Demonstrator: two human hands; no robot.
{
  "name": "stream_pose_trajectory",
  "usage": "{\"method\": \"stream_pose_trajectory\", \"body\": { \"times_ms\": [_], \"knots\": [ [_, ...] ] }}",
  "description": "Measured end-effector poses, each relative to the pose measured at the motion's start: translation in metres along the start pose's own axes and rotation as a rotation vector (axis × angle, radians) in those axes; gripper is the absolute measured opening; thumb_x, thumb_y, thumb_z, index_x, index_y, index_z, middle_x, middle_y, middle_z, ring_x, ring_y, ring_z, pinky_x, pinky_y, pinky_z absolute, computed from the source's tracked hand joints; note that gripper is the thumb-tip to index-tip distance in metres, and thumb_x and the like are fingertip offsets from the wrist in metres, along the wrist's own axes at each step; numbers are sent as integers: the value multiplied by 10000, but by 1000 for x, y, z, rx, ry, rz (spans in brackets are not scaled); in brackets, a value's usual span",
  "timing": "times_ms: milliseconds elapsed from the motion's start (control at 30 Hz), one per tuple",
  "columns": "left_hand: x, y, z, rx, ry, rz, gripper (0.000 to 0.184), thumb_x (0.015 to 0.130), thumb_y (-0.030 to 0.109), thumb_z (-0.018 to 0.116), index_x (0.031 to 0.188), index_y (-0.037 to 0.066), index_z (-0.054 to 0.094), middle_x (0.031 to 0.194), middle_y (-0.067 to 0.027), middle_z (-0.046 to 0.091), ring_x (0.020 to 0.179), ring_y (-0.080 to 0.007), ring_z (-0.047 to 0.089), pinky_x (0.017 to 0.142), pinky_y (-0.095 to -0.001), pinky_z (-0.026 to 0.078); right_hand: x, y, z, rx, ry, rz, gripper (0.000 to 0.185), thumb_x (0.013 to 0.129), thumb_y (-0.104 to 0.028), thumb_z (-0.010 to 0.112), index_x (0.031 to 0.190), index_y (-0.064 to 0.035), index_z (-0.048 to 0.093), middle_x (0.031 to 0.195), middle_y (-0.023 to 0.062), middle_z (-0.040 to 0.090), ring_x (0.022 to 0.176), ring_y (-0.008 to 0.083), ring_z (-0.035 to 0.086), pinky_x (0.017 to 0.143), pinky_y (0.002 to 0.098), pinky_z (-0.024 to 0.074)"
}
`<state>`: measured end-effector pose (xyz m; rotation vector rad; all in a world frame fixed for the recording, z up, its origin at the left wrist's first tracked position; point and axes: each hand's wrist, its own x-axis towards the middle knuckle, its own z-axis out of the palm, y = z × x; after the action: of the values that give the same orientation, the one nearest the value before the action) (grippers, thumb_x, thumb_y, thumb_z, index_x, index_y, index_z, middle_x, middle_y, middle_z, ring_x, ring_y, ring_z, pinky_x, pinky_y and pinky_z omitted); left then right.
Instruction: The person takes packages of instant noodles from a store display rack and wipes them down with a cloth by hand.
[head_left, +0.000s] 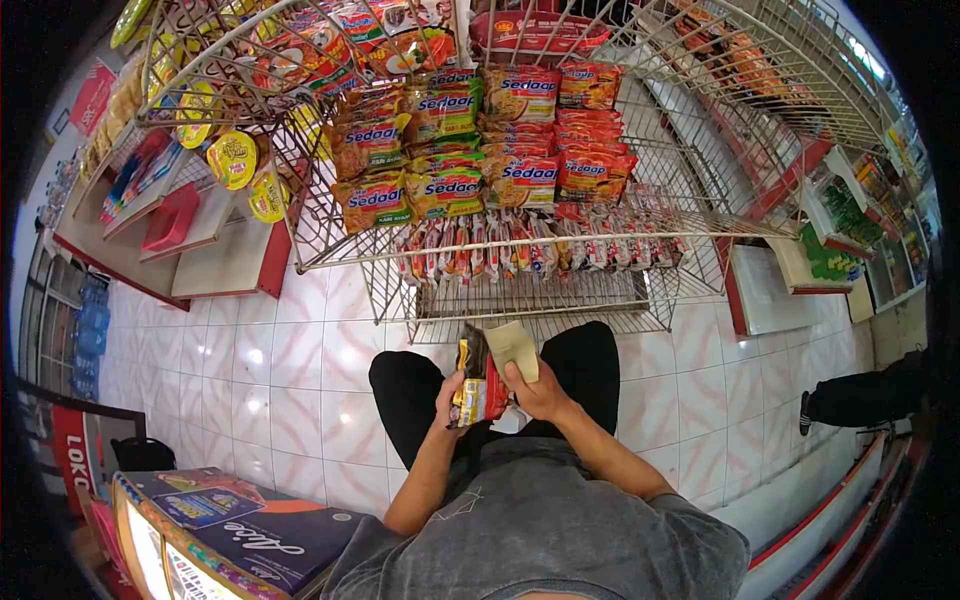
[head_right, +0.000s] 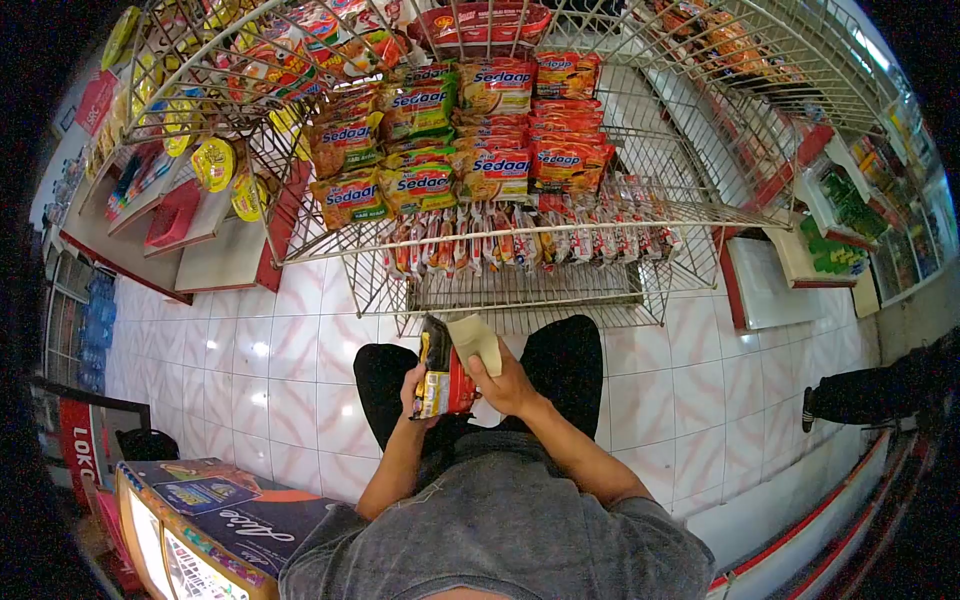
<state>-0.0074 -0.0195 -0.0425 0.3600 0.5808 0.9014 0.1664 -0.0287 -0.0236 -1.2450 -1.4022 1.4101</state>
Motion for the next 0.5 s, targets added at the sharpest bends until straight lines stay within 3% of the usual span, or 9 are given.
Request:
{"method": "stream_pose_trajectory", "body": {
  "times_ms": [33,167,200,300,333,433,467,500],
  "knots": [
    [-1,3,1,65,-15,-23,562,881,476,457,1165,-4,519,907,-166,651,701,-262,663,581,-358,555,0,5,0,18,-18,40,517,948,-246,453,1372,7,299,1349,175,397,1237,288,418,1025,340,326],
    [9,1,-1,233,97,-109,521,947,478,368,1196,45,513,926,-119,649,794,-224,654,674,-358,537,3,-3,13,-34,87,-289,543,938,-213,460,1404,-5,276,1441,213,271,1330,299,307,1077,365,253],
    [12,-1,4,201,161,-89,511,959,480,347,1223,70,497,1032,-92,625,882,-205,636,744,-333,524,3,-11,18,-36,117,-359,539,933,-205,465,1405,-11,291,1461,227,235,1353,311,273,1091,376,231],
    [15,-2,1,219,287,-73,535,937,520,367,1226,91,502,1084,-95,611,931,-227,621,808,-343,513,-2,-22,23,-401,62,-471,477,913,-181,487,1361,-41,405,1477,259,171,1377,382,186,1114,426,167],
    [23,-6,-7,278,262,19,591,930,573,324,1220,91,506,1084,-94,607,957,-235,611,821,-365,510,-2,-23,26,-368,58,-527,431,877,-135,519,1306,-97,501,1473,272,162,1364,440,167,1111,483,153],
    [28,11,-6,22,85,92,555,951,532,320,1258,96,476,1127,-79,582,1021,-218,587,863,-360,483,-9,-26,30,-526,-91,-555,500,826,-98,588,1316,-139,496,1487,250,144,1382,404,160,1105,461,183],
    [26,17,-7,-148,-74,68,579,942,552,324,1248,88,486,1131,-90,585,1032,-244,584,889,-371,477,-11,-31,32,-496,-93,-586,527,817,-104,604,1323,-203,494,1488,237,161,1375,399,185,1095,491,197],
    [23,23,-10,-180,-70,73,584,939,556,329,1247,86,488,1142,-95,583,1041,-253,579,904,-377,470,-13,-28,33,-546,-111,-555,504,842,-137,581,1331,-210,485,1492,223,160,1379,396,175,1096,503,187]
  ]
}}
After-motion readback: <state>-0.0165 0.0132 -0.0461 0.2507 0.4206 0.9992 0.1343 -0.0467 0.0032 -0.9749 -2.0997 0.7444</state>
